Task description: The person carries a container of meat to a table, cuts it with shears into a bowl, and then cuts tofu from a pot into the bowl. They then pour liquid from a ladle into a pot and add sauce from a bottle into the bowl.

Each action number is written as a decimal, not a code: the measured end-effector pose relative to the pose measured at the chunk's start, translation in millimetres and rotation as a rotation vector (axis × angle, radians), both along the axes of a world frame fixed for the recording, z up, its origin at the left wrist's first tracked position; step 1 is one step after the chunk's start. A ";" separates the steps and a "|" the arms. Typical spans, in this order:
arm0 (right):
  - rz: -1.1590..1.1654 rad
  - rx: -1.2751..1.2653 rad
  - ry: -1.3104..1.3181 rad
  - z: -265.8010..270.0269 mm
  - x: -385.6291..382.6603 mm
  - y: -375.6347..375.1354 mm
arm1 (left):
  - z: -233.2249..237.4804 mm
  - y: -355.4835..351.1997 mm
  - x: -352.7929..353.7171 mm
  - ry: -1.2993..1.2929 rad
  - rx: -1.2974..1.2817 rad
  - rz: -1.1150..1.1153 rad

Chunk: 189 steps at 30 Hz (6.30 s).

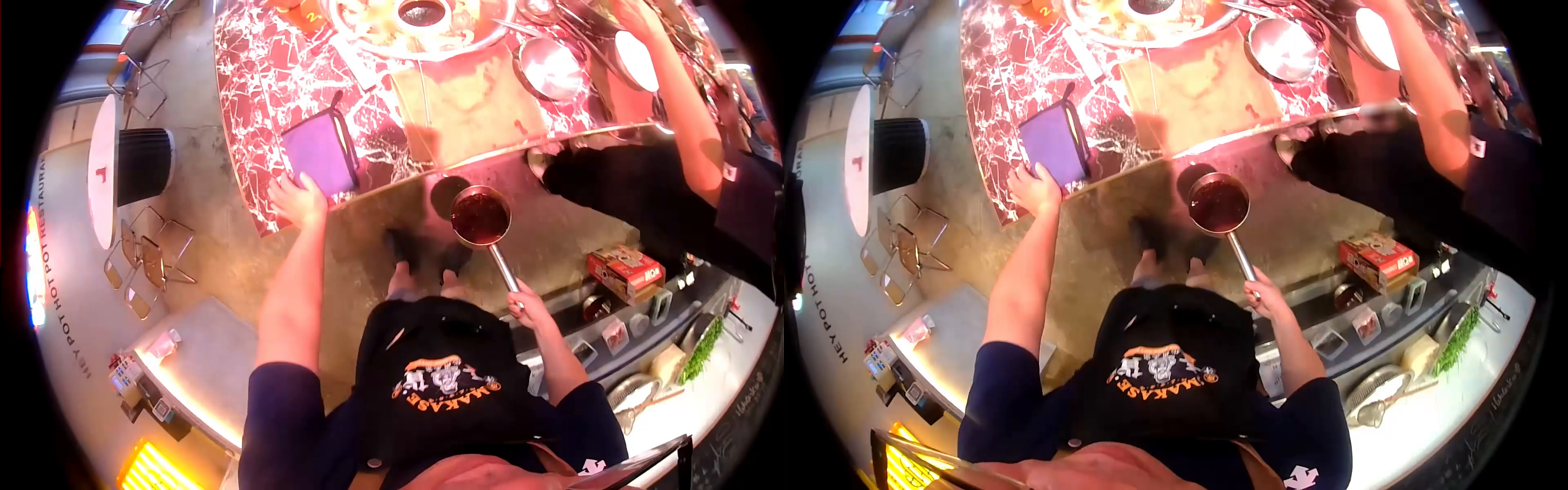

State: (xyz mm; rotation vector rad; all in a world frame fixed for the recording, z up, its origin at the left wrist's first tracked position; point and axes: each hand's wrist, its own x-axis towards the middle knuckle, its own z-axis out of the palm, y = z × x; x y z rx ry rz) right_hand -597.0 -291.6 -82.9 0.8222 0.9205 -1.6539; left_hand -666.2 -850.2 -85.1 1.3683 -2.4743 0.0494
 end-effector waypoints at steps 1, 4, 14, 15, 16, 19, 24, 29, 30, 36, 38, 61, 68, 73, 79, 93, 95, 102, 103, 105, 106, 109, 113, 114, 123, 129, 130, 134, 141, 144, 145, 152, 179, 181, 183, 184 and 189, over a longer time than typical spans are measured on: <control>-0.006 0.015 -0.033 -30.2 -5.8 -8.4 | -1.1 1.3 -1.2 0.003 -0.015 0.008; -0.038 -0.072 -0.048 -121.5 -19.4 -33.6 | 2.9 4.1 -1.5 -0.005 0.008 0.006; -0.443 0.114 -0.106 -387.4 -168.9 -155.3 | -3.5 -4.3 1.5 0.055 0.049 -0.084; -0.510 0.196 -0.121 -402.1 -186.7 -165.1 | -4.5 -5.5 1.9 0.071 0.053 -0.096; -0.481 0.214 -0.088 -412.7 -199.2 -174.1 | -5.3 -5.7 2.3 0.058 0.044 -0.092; -0.386 0.255 0.014 -433.7 -238.5 -199.4 | -7.0 -5.6 2.2 0.078 0.032 -0.121; -0.130 0.300 0.132 -436.3 -234.3 -219.8 | -7.1 -8.3 3.9 0.082 0.027 -0.150; 0.756 0.313 0.589 -380.0 -139.7 -222.5 | -3.2 -5.1 0.4 0.046 0.033 -0.142; 0.901 0.297 0.625 -355.8 -115.2 -216.6 | -2.3 -4.3 -0.3 0.011 0.008 -0.118; 1.297 0.051 0.521 -334.3 -12.1 -136.8 | 2.0 -3.9 -2.1 -0.007 0.066 -0.085; 1.206 0.464 0.515 -202.2 -40.3 -142.3 | -0.8 -3.9 1.2 0.018 0.021 -0.056; -0.448 0.635 0.144 -93.3 278.5 -175.0 | 86.6 -41.0 -73.6 -0.220 0.597 -0.963; -0.383 1.260 0.313 -163.3 449.7 -217.1 | 35.3 -37.8 -64.0 -0.179 0.215 -1.000; 0.149 1.242 0.420 -167.8 422.8 -279.3 | 32.8 -39.8 -55.8 -0.058 0.267 -1.123; 0.418 1.273 0.820 -195.3 378.0 -270.7 | 22.2 -44.4 -45.8 0.095 0.131 -1.295; -0.433 0.823 0.256 -61.5 219.7 -224.7 | 26.7 -43.0 -25.3 -0.040 0.199 -1.167; -0.376 0.834 0.254 -59.0 202.3 -240.1 | 29.0 -43.0 -24.5 -0.021 0.221 -1.158; -0.046 0.868 0.563 -40.6 178.6 -261.2 | 26.5 -45.7 -23.9 -0.001 0.230 -1.166; -0.085 0.852 0.548 -41.9 178.6 -256.4 | 23.4 -45.3 -25.4 -0.001 0.228 -1.158; -0.128 0.843 0.524 -44.2 185.5 -249.3 | 19.1 -41.2 -27.1 -0.012 0.236 -1.146; -0.187 0.830 0.505 -50.4 191.4 -245.9 | 20.9 -37.0 -28.4 -0.031 0.252 -1.107; -0.251 0.569 0.417 -111.2 227.7 -208.1 | 27.5 -23.7 -32.7 -0.079 0.336 -0.994; -0.245 0.556 0.461 -72.8 220.7 -211.3 | 28.9 -10.8 -40.8 -0.081 0.396 -0.904; -0.259 0.558 0.481 -58.2 213.5 -212.8 | 28.7 -8.8 -42.3 -0.085 0.402 -0.900; 0.051 0.886 0.926 -15.0 -31.4 -213.5 | 33.8 10.7 -52.1 -0.088 0.322 -0.821; 0.103 0.774 1.224 39.9 -244.9 -217.4 | 29.9 15.9 -53.7 -0.022 0.275 -0.789; 0.119 0.766 1.276 39.9 -274.5 -213.9 | 27.9 15.5 -54.1 0.010 0.271 -0.798; 0.766 0.442 1.490 52.3 -328.9 -256.3 | 28.6 19.2 -64.2 0.007 0.313 -0.714; 1.557 0.357 1.565 53.8 -355.5 -351.6 | 27.8 82.8 -104.9 0.064 0.312 -0.217; 1.442 0.397 1.567 38.5 -358.4 -359.7 | 26.5 94.1 -113.5 0.021 0.260 -0.132; 1.550 0.338 1.581 54.5 -363.3 -352.2 | 26.3 91.4 -114.9 0.012 0.266 -0.136; 1.485 0.111 1.456 97.3 -403.4 -329.0 | 2.5 88.5 -115.8 -0.071 0.049 -0.084; -0.106 0.944 1.538 203.7 -869.8 -181.1 | 32.2 92.2 -135.5 -0.173 0.209 -0.035; -0.441 0.626 1.411 209.7 -823.0 -182.8 | 35.1 93.0 -137.1 -0.155 0.218 -0.031; -0.538 0.523 1.404 214.2 -789.2 -180.8 | 36.9 92.9 -139.0 -0.143 0.246 -0.016; -0.624 0.425 1.393 215.2 -775.1 -177.8 | 34.8 92.4 -138.2 -0.143 0.242 -0.027; -0.671 0.212 1.470 230.1 -723.0 -159.3 | 24.7 92.4 -132.0 -0.125 0.192 -0.036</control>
